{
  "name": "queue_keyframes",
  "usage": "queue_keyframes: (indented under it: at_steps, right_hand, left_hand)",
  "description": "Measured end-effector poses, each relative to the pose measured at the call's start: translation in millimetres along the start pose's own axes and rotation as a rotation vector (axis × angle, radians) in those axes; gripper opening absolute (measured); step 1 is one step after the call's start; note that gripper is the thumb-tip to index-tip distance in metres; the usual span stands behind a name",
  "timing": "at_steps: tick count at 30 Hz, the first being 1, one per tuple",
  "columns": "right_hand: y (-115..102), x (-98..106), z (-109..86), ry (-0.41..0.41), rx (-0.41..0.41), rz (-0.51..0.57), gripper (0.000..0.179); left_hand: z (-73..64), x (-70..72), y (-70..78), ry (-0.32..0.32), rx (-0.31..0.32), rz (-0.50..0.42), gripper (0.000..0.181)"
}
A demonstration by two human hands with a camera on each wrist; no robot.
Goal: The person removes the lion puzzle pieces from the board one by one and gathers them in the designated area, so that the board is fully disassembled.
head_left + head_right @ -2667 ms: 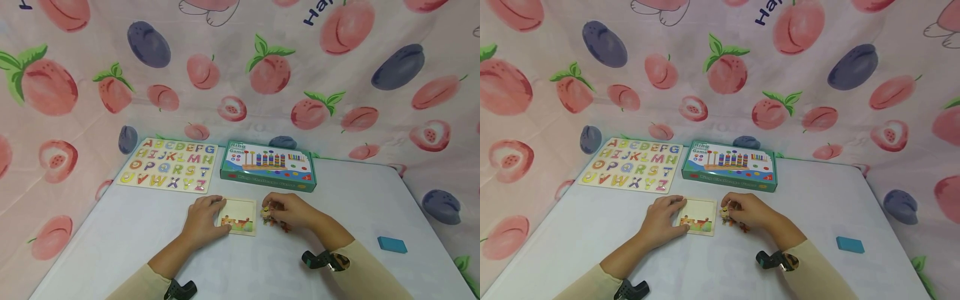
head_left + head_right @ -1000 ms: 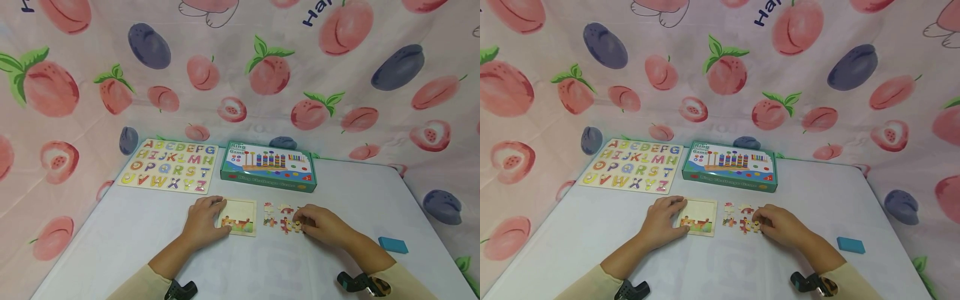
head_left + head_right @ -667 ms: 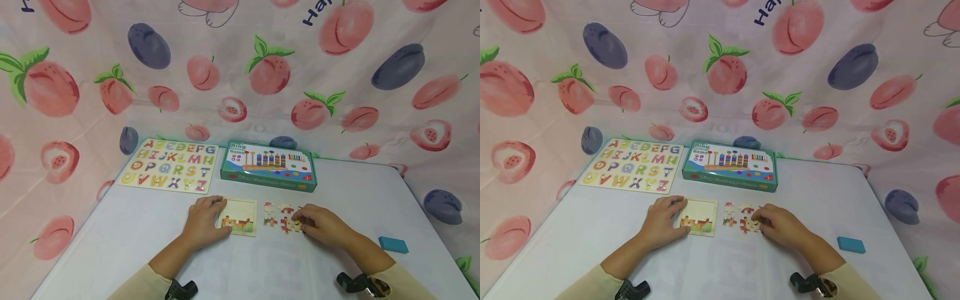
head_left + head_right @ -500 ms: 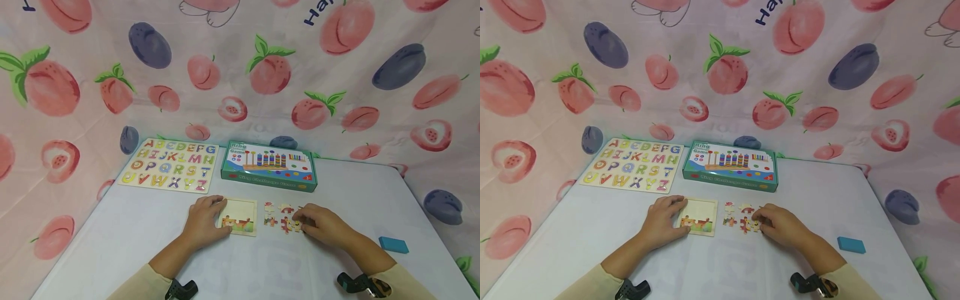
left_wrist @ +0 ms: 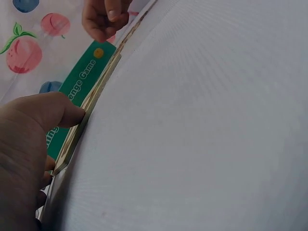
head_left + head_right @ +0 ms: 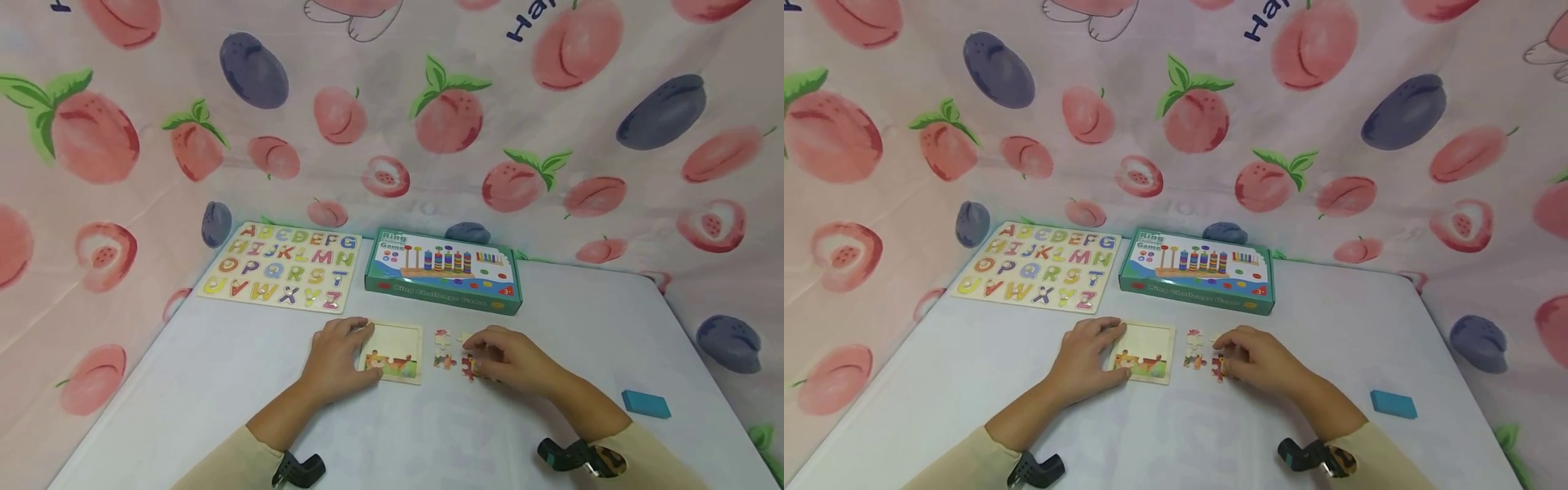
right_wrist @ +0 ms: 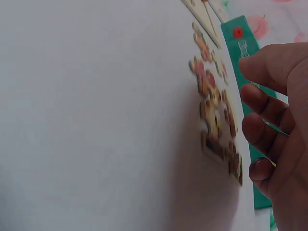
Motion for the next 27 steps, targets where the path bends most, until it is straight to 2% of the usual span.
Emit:
queue_keyframes:
  at_steps: [10, 17, 27]
  right_hand:
    - [-30, -22, 35.2, -0.087, 0.079, 0.105, 0.029]
    - [-60, -49, 59.0, -0.092, 0.167, 0.055, 0.027]
    - [-90, -75, 82.3, -0.167, 0.205, -0.012, 0.038]
  left_hand:
    - [1.5, -3.9, -0.7, -0.013, -0.008, 0.013, 0.086]
    - [0.3, -0.8, -0.5, -0.021, -0.002, 0.027, 0.092]
    - [0.1, -0.4, -3.5, -0.019, -0.018, 0.044, 0.089]
Point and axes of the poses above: each hand's wrist, its own z-axis towards the middle knuckle, its own x-axis out of the back of the hand, y = z × x, the point moved 1 cm from there along z, towards the middle knuckle, and after that the axes turned 10 degrees about -x, right-handed, at the moved point
